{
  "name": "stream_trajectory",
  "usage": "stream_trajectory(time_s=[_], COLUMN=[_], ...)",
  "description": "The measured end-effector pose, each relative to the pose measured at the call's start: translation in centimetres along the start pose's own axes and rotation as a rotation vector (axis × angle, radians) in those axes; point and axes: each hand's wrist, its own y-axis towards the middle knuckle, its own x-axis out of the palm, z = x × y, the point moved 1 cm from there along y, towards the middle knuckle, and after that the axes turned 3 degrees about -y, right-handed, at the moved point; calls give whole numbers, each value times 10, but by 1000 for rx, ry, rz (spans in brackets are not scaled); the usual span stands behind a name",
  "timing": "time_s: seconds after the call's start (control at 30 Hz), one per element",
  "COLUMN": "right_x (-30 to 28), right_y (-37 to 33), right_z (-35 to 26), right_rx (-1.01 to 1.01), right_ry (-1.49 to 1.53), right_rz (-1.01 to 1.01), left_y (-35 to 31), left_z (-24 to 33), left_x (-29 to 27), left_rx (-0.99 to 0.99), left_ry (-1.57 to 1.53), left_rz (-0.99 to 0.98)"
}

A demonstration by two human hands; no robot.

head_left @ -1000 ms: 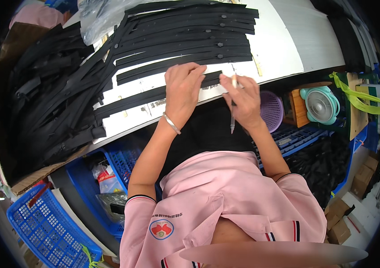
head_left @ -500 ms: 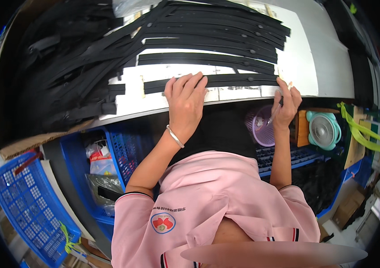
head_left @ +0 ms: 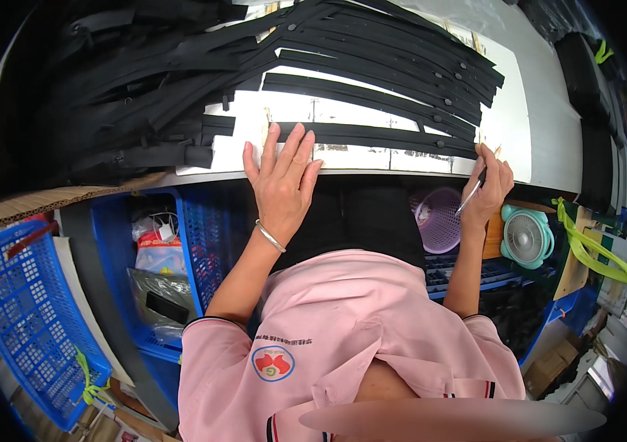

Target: Marking positions on black zippers using a pen and a template on a workbench.

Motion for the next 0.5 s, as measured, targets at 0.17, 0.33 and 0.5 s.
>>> stream_trajectory(time_s=[0.17,0.33,0.5], right_x=[-2,22,70], right_y=[35,64,45], right_z=[-85,-159,-179], right_rx=[419,406,304], right_ry=[640,1094,1093], right_rz=[-224,-465,-527], left_y=[-1,-4,-4], left_z=[-3,-5,-5], left_x=[4,7,9], left_rx=[13,-27,2], left_ry=[7,-16,-4], left_rz=[33,47,68])
